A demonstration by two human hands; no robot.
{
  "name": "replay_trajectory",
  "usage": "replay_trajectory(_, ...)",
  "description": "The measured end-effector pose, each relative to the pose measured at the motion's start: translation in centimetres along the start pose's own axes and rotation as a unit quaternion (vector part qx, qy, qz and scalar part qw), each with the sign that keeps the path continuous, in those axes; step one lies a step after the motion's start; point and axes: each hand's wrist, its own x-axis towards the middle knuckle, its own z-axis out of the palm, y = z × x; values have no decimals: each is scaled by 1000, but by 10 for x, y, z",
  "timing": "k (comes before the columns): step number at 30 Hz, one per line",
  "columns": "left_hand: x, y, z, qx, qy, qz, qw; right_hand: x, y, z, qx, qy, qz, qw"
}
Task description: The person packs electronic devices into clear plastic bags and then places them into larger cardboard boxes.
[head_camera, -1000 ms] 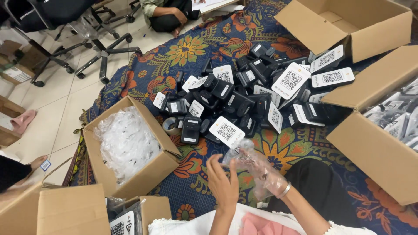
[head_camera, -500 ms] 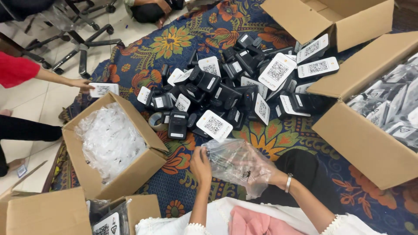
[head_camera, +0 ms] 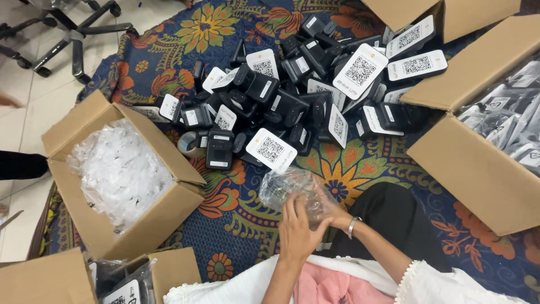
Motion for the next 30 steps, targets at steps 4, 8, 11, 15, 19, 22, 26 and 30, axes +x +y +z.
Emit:
replay_trajectory(4,-10,-28,20,40,-24,84,995,-4,-7,2,53,-31,25,998)
replay_trajectory(8,-13,-70,25,69,-74,46,994,-8,-14,4,186,-134,149,962)
replay_trajectory(11,0,-87,-1,58,11,-44,997,0,-68,-28,302,-191,152,921)
replay_trajectory(15,13,-91,-32,34,173,-68,982,35,-15,-36,346,-87,167,919)
replay_trajectory(19,15,-95,-37,-20,176,-129,976,112,18,-12,115,164,106,974)
replay_trajectory(22,9,-98,-29,-10,169,-116,979,166,-11,2,-159,152,-84,972)
replay_trajectory(26,3,-106,-16,5,163,-75,984,223,-70,15,-467,71,-147,869)
replay_trajectory(30,0,-111,-4,41,121,-86,988,229,-75,22,-436,-43,-1,899)
